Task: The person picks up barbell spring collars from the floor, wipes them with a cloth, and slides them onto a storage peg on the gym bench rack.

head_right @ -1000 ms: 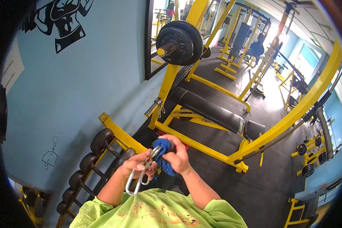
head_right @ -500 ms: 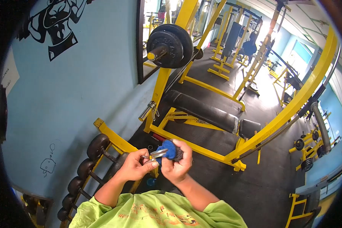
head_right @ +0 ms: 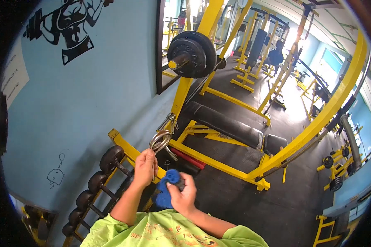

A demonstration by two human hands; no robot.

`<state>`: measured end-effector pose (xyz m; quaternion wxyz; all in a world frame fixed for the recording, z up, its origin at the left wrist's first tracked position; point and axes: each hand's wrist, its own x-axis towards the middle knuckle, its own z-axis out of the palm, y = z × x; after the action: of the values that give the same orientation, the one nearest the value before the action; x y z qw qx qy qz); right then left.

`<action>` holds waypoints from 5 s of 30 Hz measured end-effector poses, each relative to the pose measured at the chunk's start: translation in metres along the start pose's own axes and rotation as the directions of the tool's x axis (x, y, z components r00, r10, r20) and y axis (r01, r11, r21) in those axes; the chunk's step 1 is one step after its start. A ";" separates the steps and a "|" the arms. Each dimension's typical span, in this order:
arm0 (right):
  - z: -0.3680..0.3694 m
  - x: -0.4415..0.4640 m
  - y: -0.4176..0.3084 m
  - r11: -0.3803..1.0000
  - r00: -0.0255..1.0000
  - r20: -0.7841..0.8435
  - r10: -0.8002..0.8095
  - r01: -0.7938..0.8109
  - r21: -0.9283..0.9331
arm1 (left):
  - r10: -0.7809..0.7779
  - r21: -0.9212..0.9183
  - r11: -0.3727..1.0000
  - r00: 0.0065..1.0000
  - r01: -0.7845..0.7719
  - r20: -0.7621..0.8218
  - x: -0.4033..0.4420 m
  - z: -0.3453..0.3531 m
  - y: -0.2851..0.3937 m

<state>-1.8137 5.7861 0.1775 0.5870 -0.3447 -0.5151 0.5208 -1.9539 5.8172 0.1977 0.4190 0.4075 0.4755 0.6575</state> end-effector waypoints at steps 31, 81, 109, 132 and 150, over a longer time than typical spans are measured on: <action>0.022 0.038 -0.017 0.789 0.767 0.521 -0.374 0.559 -0.256 | 0.230 0.311 0.926 0.973 -0.214 -0.016 -0.035 -0.018 0.008; 0.007 0.050 0.003 0.964 0.973 -0.229 0.015 0.047 0.263 | 0.438 -0.208 0.821 0.820 -0.532 -0.369 -0.013 0.015 0.009; 0.007 0.045 0.011 0.494 0.788 0.365 -0.496 0.601 -0.628 | 0.839 0.361 0.509 0.543 -0.781 -0.008 -0.019 0.001 0.002; 0.022 0.037 0.019 0.861 0.922 0.134 -0.363 0.387 -0.331 | -0.094 -0.522 0.843 0.991 0.129 0.095 -0.002 -0.004 0.026; -0.016 0.078 0.004 0.744 0.836 0.097 -0.540 0.528 -0.410 | -0.179 -0.739 0.628 0.969 0.244 0.168 0.015 -0.036 0.061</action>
<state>-1.8054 5.8648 0.1889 0.6299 -0.3081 -0.6835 0.2028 -2.0022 5.8093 0.2515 0.6425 0.1633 0.1873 0.7249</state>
